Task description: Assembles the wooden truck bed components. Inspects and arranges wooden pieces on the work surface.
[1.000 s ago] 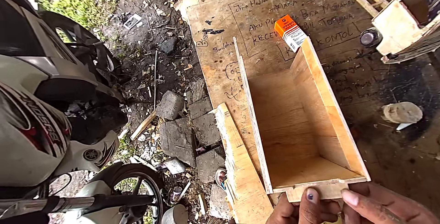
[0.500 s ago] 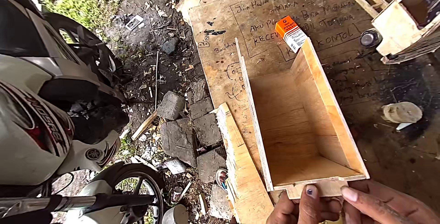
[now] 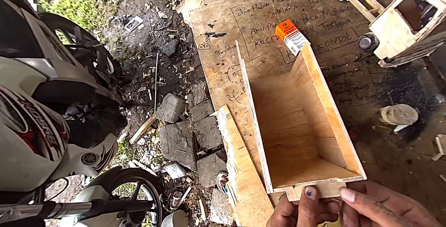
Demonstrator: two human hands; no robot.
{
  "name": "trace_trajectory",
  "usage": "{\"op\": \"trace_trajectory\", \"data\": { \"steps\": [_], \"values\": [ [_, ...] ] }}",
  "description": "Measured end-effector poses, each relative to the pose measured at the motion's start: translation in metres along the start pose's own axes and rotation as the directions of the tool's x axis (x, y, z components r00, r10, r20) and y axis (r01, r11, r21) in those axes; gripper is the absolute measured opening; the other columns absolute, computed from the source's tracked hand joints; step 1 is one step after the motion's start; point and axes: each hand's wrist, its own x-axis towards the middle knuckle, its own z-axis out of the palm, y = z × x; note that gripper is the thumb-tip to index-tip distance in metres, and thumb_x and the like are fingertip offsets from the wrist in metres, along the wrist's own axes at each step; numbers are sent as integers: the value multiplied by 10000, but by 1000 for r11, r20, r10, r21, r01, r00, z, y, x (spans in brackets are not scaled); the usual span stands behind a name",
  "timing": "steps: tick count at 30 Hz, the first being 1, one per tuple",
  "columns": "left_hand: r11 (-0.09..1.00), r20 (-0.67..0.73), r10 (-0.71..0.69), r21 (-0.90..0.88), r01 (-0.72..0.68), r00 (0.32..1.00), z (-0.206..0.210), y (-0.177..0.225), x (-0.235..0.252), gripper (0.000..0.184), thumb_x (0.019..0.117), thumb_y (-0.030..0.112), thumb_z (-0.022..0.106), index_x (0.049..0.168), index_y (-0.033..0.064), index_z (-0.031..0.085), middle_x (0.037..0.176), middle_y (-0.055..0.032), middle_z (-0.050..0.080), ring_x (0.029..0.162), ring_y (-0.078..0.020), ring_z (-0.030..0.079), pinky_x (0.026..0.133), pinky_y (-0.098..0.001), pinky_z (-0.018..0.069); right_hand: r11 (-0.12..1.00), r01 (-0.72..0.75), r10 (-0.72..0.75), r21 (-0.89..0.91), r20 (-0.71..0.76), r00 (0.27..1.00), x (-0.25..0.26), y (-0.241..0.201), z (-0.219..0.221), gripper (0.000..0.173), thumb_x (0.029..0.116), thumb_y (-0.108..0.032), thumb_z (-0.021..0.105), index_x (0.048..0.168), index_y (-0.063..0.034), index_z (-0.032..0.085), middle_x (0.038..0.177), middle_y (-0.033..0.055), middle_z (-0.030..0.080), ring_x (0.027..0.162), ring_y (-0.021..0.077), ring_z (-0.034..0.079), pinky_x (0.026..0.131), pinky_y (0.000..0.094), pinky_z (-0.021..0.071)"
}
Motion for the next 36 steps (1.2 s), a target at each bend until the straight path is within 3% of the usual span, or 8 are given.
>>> {"op": "trace_trajectory", "data": {
  "steps": [36],
  "values": [
    [1000,20,8,-25,-7,1000,-3,-2,0,203,1029,5,524,950,-34,706,833,-128,771,750,-170,766,771,-323,642,1000,15,-15,3,30,999,0,1,-2,188,1016,-1,481,972,-98,635,751,-68,713,657,55,678,661,245,587]
  ]
}}
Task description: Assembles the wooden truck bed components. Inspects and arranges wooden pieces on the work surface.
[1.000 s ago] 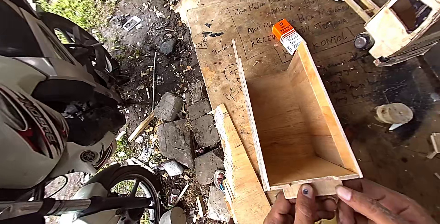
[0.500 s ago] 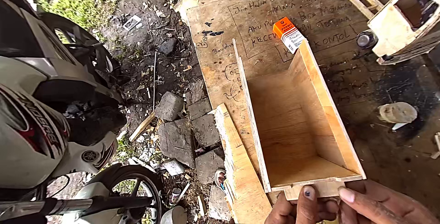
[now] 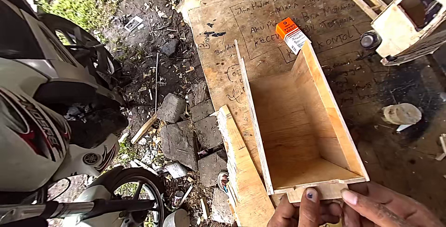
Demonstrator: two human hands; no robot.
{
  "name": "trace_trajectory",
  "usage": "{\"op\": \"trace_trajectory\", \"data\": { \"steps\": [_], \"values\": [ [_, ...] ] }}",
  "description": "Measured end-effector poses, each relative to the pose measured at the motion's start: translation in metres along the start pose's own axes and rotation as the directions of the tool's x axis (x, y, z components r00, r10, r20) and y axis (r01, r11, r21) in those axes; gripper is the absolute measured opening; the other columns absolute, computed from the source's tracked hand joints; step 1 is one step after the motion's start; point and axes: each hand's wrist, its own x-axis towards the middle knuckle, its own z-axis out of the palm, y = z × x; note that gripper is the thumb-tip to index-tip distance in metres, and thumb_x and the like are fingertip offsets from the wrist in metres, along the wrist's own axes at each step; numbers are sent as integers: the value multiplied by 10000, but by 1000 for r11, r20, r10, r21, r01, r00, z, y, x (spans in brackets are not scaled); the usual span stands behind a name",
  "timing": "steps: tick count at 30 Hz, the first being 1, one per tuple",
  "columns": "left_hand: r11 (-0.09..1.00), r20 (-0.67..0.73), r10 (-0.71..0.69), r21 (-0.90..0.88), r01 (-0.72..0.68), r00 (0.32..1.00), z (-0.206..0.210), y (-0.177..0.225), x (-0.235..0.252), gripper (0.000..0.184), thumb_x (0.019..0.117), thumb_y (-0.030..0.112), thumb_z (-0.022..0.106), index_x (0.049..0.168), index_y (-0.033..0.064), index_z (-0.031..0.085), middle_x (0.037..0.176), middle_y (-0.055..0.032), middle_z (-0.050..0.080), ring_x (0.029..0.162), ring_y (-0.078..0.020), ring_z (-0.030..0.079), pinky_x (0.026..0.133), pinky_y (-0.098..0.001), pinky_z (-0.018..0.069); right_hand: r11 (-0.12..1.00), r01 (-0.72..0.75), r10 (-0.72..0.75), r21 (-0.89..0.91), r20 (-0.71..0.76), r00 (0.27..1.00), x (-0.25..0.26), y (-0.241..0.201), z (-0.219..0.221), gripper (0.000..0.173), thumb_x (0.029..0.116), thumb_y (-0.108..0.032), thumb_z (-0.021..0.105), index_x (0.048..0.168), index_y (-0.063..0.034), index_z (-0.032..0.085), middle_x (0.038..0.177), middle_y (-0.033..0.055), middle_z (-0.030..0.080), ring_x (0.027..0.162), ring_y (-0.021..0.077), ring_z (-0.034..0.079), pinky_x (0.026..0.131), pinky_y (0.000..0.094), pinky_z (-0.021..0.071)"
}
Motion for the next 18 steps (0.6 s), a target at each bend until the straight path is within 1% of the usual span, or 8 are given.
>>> {"op": "trace_trajectory", "data": {
  "steps": [4,14,16,18],
  "values": [
    [1000,-23,3,6,-3,1000,3,1,0,201,1024,1,528,940,-39,705,821,-132,769,733,-175,765,759,-324,644,1000,-3,3,-2,4,1000,0,-1,1,193,1020,-2,470,974,-93,635,757,-62,714,662,57,680,662,247,589],
    [1000,-25,13,19,-13,1000,3,0,0,187,1022,5,545,939,-51,703,815,-135,767,725,-180,764,747,-324,646,1000,-14,14,7,-4,1000,0,1,2,191,1025,-10,468,971,-98,629,738,-59,707,650,64,678,657,254,591],
    [1000,-25,15,17,-14,1000,3,0,0,184,1022,8,549,939,-51,702,814,-135,766,722,-178,763,745,-324,646,1000,-9,9,11,10,1000,0,2,0,180,1031,-23,474,979,-101,628,745,-59,707,655,64,676,667,259,590],
    [1000,-27,15,9,-15,1000,3,0,0,182,1020,6,551,938,-55,702,813,-139,765,720,-180,763,745,-324,647,1000,5,-5,-4,43,999,0,5,-5,178,1045,-67,477,983,-111,638,764,-59,713,671,66,677,677,266,587]
  ]
}}
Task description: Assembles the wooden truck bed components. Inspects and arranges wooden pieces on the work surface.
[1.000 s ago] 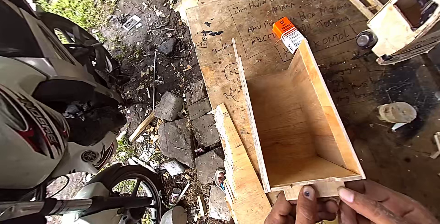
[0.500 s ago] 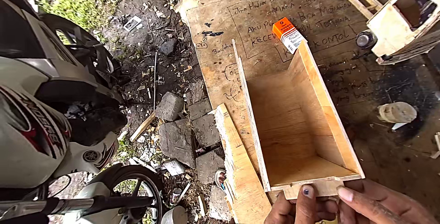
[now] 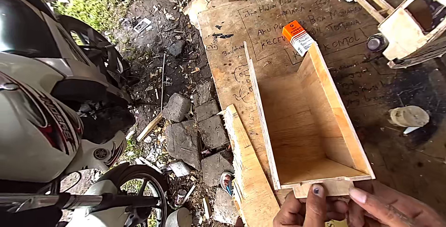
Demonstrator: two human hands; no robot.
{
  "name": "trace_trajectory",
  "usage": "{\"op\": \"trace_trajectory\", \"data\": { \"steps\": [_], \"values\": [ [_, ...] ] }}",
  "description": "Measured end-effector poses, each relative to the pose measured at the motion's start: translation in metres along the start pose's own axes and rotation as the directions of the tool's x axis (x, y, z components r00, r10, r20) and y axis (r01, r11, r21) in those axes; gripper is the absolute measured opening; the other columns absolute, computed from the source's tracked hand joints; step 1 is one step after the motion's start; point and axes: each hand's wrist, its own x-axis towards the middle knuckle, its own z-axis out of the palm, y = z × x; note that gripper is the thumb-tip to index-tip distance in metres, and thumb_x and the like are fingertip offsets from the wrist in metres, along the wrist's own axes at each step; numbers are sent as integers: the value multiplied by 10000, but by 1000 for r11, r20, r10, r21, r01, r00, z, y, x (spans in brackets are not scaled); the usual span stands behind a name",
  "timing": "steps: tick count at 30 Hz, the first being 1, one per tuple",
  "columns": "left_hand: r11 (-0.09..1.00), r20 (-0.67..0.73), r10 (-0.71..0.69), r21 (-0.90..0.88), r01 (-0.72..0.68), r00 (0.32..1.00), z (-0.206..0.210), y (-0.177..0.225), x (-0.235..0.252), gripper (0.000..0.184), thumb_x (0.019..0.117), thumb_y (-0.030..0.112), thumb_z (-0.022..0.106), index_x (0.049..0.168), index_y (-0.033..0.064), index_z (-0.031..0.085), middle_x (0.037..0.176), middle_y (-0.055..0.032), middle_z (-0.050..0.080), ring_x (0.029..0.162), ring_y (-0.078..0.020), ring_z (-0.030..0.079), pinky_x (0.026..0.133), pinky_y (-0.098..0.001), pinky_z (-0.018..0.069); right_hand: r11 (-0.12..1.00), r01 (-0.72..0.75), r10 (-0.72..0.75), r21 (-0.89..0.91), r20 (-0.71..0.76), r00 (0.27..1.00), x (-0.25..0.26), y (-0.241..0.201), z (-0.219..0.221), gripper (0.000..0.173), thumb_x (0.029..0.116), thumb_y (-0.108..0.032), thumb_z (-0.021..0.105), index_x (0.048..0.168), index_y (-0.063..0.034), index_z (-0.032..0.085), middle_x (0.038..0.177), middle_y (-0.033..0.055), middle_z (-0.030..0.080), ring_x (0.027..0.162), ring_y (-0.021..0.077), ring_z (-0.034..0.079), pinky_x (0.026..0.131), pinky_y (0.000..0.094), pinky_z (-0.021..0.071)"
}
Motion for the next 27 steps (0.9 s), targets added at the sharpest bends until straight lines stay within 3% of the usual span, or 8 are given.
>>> {"op": "trace_trajectory", "data": {
  "steps": [3,7,12,15,20,24,27],
  "values": [
    [1000,-7,-5,-4,5,1000,1,1,0,183,1018,1,552,932,-53,704,813,-134,767,726,-180,765,757,-323,647,998,15,-12,-68,36,999,0,5,-16,228,1067,-160,437,971,-142,642,806,-71,720,696,60,679,681,265,582],
    [1000,-9,-11,-10,11,1000,2,1,0,177,1017,-6,552,932,-54,699,813,-140,768,725,-188,768,752,-322,649,992,4,-7,-124,-20,1000,-1,8,-42,297,1075,-210,400,1006,-122,675,793,-81,725,703,64,691,690,274,589],
    [1000,-7,-5,-15,5,1000,1,0,0,181,1019,-9,547,935,-52,702,802,-138,768,715,-182,767,745,-314,648,983,-38,13,-179,-144,990,0,1,-73,242,1073,-182,425,998,-117,646,760,-88,713,680,64,695,682,261,599],
    [1000,-13,-3,12,4,1000,1,0,1,196,1020,-12,536,916,-42,699,793,-133,769,702,-179,765,731,-306,647,940,-73,9,-335,-189,982,-3,-1,-92,157,1057,-129,470,1024,-75,614,771,-91,695,686,45,689,667,237,591],
    [1000,-24,-18,21,18,1000,2,1,1,214,1029,-22,511,920,-43,694,786,-141,766,702,-183,764,720,-303,646,772,-59,-65,-632,-172,983,-16,11,-121,217,1007,-98,600,1083,96,659,871,60,703,730,51,673,663,224,571],
    [998,-43,-29,46,31,999,3,2,1,230,1037,-17,496,915,-38,690,778,-136,764,694,-183,762,710,-304,646,688,-32,-65,-725,-106,992,-26,23,-130,238,983,-91,640,1087,118,687,915,184,721,767,161,694,719,308,587],
    [998,-37,-32,54,34,999,3,2,2,236,1041,-9,494,912,-39,689,785,-139,764,695,-187,762,710,-306,646,694,-4,-145,-720,-146,979,-24,29,-133,243,988,-105,635,1091,109,687,904,179,721,760,181,704,707,338,602]
  ]
}}
